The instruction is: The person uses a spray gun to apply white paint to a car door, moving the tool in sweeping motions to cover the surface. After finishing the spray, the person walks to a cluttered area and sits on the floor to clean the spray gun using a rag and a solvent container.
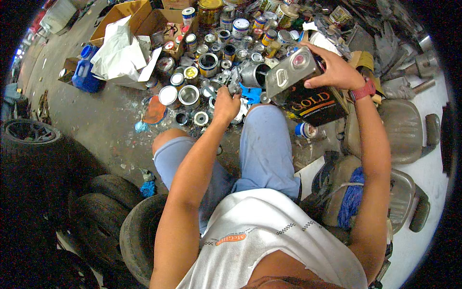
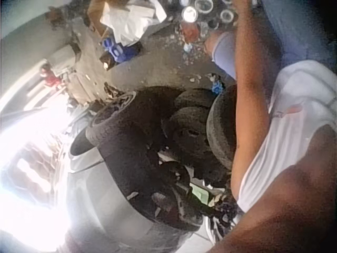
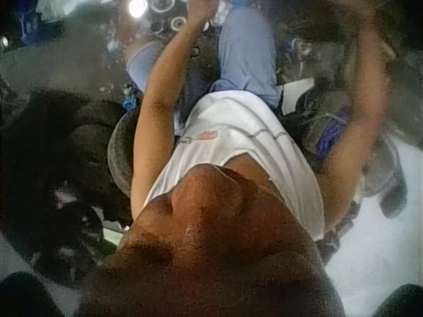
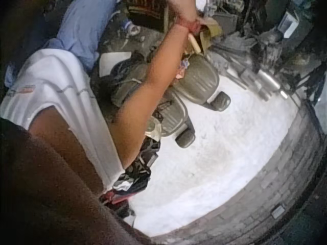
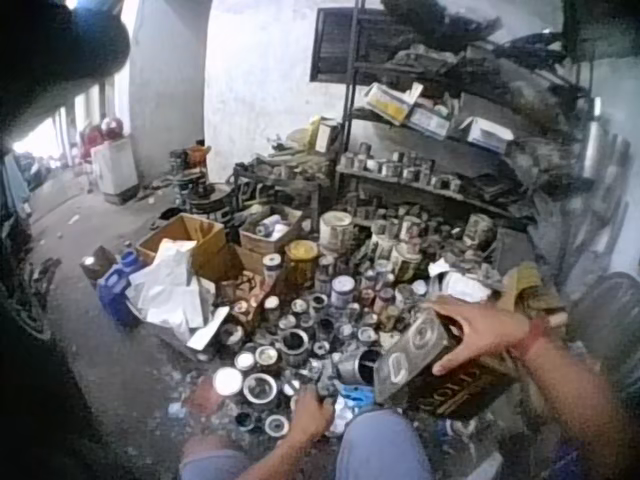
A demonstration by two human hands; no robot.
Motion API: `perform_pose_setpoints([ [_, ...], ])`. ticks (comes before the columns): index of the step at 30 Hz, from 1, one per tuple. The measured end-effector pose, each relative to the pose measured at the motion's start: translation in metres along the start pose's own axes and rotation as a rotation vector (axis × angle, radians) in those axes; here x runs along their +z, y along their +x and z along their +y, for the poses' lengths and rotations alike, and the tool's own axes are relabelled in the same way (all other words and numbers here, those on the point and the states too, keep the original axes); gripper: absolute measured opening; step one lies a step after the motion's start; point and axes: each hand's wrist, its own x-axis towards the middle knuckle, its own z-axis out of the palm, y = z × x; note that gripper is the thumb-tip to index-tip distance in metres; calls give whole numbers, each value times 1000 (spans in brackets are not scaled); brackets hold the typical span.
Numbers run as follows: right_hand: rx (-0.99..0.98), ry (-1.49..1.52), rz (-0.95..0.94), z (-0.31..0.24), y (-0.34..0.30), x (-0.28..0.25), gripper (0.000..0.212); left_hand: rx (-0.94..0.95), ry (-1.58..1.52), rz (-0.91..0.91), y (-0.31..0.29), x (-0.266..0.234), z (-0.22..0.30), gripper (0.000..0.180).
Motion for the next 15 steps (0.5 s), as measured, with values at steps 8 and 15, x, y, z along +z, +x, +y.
perform_pose_setpoints([
  [8, 138, 442, 237, 51, -64, 50, 112, -104, -90, -171, 7, -7, 0, 38],
  [15, 485, 612, 832, 91, -137, 166, 106, -124, -316, -253, -7, -30, 28, 38],
])
